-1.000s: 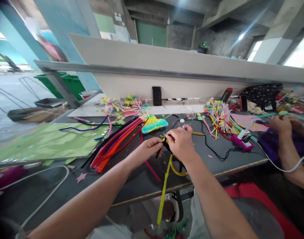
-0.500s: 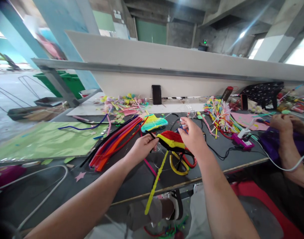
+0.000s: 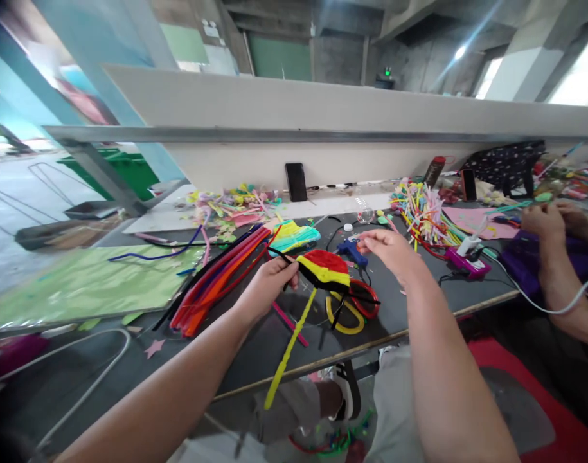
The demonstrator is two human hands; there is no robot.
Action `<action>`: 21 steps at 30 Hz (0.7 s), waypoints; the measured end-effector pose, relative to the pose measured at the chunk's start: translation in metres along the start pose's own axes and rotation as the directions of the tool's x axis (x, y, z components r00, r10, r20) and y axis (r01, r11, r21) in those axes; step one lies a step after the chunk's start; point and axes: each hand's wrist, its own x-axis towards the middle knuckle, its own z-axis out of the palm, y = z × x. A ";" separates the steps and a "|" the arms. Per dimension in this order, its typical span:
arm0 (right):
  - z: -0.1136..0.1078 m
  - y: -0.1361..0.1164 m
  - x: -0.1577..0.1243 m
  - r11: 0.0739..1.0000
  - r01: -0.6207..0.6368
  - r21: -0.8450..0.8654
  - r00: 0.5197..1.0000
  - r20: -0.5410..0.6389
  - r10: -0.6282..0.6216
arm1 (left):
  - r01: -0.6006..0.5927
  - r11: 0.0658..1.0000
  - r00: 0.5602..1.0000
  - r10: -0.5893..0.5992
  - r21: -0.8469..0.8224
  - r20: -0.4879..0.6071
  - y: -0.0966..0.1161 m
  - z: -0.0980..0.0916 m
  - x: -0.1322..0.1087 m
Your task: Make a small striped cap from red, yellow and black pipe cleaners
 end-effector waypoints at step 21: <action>0.035 0.051 0.052 0.740 -0.424 0.521 0.843 0.525 0.113 | 0.293 0.875 0.949 -0.315 -0.386 0.007 -0.006 0.005 0.070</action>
